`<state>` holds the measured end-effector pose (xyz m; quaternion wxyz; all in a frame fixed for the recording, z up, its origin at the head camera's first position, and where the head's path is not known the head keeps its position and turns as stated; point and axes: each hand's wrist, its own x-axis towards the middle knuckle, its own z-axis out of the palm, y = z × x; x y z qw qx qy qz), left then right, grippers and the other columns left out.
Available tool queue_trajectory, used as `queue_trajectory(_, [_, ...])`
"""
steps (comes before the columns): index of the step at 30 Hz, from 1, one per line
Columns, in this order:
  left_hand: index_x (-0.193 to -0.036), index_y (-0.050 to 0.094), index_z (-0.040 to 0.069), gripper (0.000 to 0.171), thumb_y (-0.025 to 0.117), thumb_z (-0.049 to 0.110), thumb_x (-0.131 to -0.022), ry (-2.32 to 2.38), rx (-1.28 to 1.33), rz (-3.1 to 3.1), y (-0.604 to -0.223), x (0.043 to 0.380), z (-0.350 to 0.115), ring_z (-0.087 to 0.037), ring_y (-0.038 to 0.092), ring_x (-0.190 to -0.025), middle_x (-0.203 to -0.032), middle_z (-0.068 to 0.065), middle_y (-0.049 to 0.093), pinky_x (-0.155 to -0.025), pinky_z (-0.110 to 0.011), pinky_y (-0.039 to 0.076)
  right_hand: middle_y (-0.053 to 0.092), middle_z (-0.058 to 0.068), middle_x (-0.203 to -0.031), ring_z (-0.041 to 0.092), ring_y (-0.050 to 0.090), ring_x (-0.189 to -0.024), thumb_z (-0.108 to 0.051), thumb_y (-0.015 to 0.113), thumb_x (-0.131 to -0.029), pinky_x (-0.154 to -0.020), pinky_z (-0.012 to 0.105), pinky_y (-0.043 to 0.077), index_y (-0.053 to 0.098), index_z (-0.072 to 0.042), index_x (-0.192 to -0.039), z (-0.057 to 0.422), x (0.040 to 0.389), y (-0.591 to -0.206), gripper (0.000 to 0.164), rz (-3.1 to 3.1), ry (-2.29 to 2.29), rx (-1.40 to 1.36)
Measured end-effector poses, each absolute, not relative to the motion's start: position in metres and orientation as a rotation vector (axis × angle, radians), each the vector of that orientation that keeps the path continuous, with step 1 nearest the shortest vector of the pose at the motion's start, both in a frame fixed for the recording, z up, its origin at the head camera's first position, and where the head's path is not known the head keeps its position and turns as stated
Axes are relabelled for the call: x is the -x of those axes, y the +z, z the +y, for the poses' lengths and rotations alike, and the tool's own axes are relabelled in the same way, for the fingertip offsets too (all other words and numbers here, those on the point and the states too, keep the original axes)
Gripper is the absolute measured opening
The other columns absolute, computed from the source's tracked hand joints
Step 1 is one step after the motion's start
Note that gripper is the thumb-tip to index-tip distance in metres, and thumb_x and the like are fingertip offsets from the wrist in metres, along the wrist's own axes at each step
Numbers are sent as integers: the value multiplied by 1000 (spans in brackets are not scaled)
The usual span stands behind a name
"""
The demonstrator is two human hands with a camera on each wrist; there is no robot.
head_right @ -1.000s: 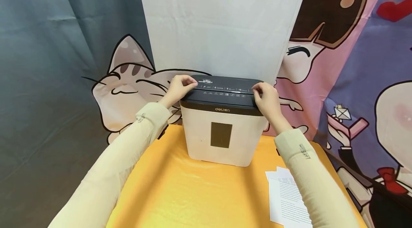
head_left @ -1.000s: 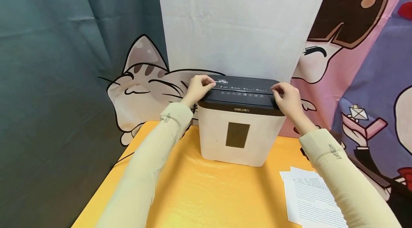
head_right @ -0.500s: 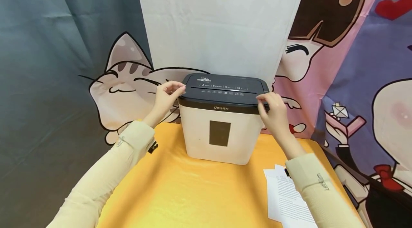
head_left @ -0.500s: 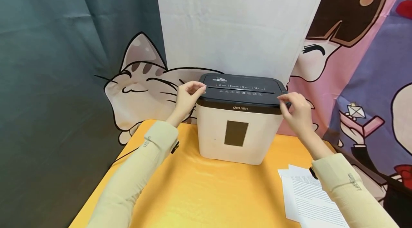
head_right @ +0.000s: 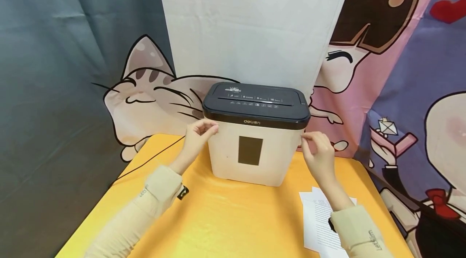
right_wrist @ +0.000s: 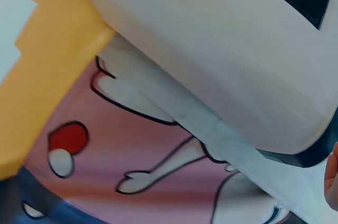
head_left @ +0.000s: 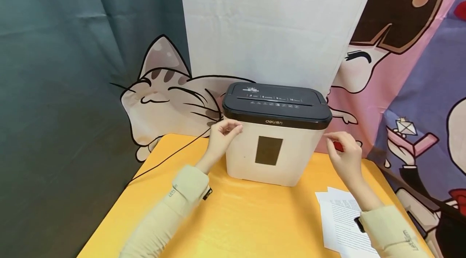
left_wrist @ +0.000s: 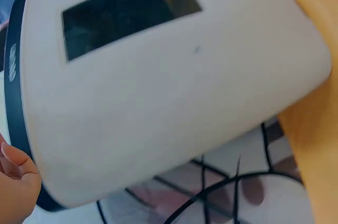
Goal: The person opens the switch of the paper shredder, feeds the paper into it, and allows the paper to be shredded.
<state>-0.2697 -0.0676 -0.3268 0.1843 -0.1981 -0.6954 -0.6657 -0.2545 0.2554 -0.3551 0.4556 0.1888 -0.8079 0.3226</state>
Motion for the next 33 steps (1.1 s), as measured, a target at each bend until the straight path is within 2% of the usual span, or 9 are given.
queue_trajectory(7, [-91, 64, -13, 12, 64, -2, -85, -2008, 463, -1994, -369, 254, -44, 3, 56, -66, -85, -33, 64, -64, -13, 45, 60, 15, -76, -16, 44, -85, 13, 61, -79, -78, 3, 35, 67, 8, -87, 269, 247, -395, 11, -1969, 876, -345])
queue_trajectory(11, [-93, 64, -13, 14, 63, -1, -85, -2112, 411, -2034, -397, 240, -29, 1, 55, -67, -87, -34, 63, -67, -14, 45, 58, 12, -72, -16, 43, -80, 15, 61, -78, -75, 7, 33, 66, 10, -85, 280, 241, -426, 10, -1968, 912, -240])
queue_trajectory(15, [-92, 62, -16, 14, 62, -3, -86, -2186, 394, -2012, -421, 229, -13, -1, 56, -68, -87, -36, 62, -67, -14, 46, 58, 4, -73, -16, 43, -78, 12, 62, -79, -73, 6, 33, 67, 9, -85, 292, 232, -448, 8, -2000, 931, -129])
queue_trajectory(21, [-90, 63, -16, 14, 62, -2, -86, -2241, 418, -2050, -447, 218, 12, 0, 56, -67, -85, -36, 62, -65, -13, 46, 61, 4, -75, -19, 42, -77, 8, 62, -80, -73, 3, 32, 67, 9, -87, 315, 217, -472, 8, -2035, 907, -2])
queue_trajectory(24, [-91, 63, -16, 15, 62, -1, -87, -2270, 409, -2079, -457, 215, 24, -2, 55, -67, -85, -36, 63, -64, -12, 46, 59, -15, -75, -21, 40, -76, 8, 62, -80, -72, 1, 30, 67, 10, -87, 332, 208, -482, 9, -2052, 891, 77])
queue_trajectory(26, [-92, 63, -15, 15, 62, -1, -87, -2282, 390, -2100, -467, 215, 33, -6, 57, -67, -85, -35, 64, -63, -12, 46, 51, -34, -76, -24, 38, -75, 7, 61, -81, -71, 1, 28, 66, 10, -88, 345, 201, -487, 9, -2076, 880, 136])
queue_trajectory(28, [-94, 64, -13, 15, 63, 0, -86, -2307, 358, -2123, -483, 216, 43, -13, 60, -67, -85, -33, 65, -63, -13, 46, 41, -46, -78, -28, 35, -73, 7, 60, -80, -70, 1, 26, 66, 10, -87, 361, 194, -491, 10, -2098, 859, 185])
queue_trajectory(31, [-97, 66, -10, 16, 64, 2, -86, -2358, 327, -2194, -506, 216, 57, -16, 62, -67, -85, -29, 67, -59, -15, 46, 33, -53, -77, -32, 31, -70, 6, 59, -80, -66, 7, 27, 66, 10, -86, 385, 184, -498, 11, -2157, 805, 248])
queue_trajectory(33, [-100, 66, -7, 18, 64, 4, -86, -2388, 318, -2263, -517, 215, 64, -12, 61, -66, -86, -26, 68, -57, -15, 44, 30, -54, -74, -33, 28, -67, 5, 59, -80, -64, 13, 29, 66, 10, -86, 399, 179, -502, 11, -2214, 780, 307])
